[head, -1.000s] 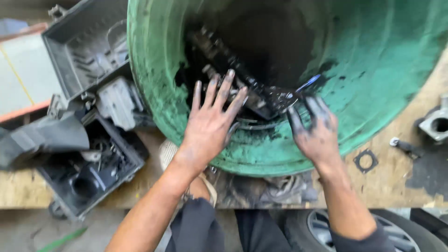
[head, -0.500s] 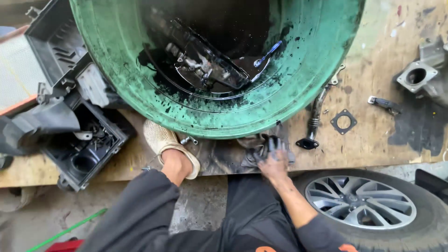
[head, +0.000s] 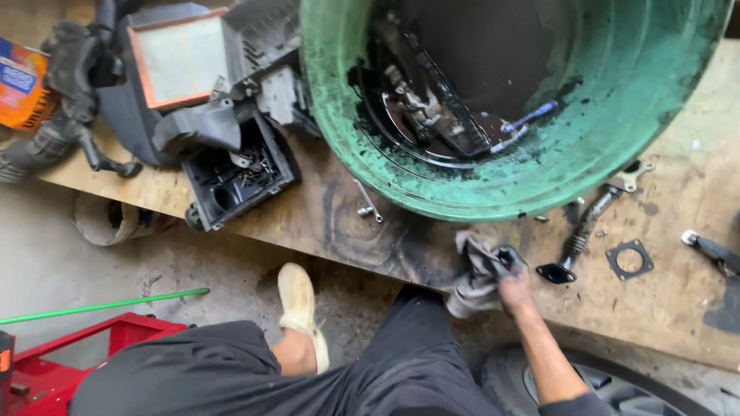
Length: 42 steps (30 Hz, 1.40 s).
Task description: Cleaning engine components in a bucket of solvent and wiping them with a rag
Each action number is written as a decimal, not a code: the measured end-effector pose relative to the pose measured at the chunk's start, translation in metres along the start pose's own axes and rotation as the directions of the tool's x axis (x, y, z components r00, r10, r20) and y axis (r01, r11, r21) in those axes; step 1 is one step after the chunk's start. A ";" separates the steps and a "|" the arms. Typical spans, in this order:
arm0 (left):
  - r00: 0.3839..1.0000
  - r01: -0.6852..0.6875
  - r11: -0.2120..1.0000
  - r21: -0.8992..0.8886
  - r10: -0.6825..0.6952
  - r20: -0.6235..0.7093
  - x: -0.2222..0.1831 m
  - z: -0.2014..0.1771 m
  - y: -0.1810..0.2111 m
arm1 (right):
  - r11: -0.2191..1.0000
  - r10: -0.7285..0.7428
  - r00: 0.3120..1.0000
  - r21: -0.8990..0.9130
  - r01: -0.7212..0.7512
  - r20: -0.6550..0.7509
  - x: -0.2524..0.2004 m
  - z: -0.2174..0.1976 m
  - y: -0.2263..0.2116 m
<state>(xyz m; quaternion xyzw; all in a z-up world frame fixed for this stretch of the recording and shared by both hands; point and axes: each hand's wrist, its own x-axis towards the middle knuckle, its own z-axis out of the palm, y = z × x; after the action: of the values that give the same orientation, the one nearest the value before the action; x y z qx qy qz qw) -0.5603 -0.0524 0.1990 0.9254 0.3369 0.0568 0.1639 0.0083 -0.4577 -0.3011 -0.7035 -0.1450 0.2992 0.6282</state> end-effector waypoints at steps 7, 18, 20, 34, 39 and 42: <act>0.995 0.104 0.792 -0.601 -0.084 0.060 0.150 0.203 0.242 | 0.591 0.272 0.945 0.744 -0.311 0.180 -0.061 0.051 -0.157; 0.961 0.270 0.110 -0.957 0.024 0.274 0.130 0.335 0.204 | 0.692 0.295 0.955 0.697 -0.187 -0.038 -0.158 0.267 -0.228; 0.964 0.234 0.089 -0.968 0.109 0.243 0.121 0.298 0.201 | 0.926 0.128 0.961 0.378 -0.028 -0.243 -0.175 0.279 -0.245; 0.832 0.533 -0.032 -0.845 0.203 0.517 0.072 0.253 0.168 | 0.245 -0.574 0.726 -0.925 -0.289 -0.379 -0.217 0.336 -0.260; 0.921 0.324 0.231 -0.918 0.145 0.362 0.050 0.264 0.190 | 0.710 -0.223 0.777 -0.644 -0.284 -0.589 -0.244 0.321 -0.289; 0.967 0.184 0.380 -0.907 0.094 0.235 0.051 0.271 0.222 | 0.893 -0.063 0.661 -0.338 -0.297 -0.748 -0.247 0.292 -0.257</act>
<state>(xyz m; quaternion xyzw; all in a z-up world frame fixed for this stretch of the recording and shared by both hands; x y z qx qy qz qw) -0.3291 -0.2510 0.0198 0.6667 0.2501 0.1141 0.6928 -0.3156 -0.3245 -0.0016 -0.8922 0.1073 -0.0118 0.4386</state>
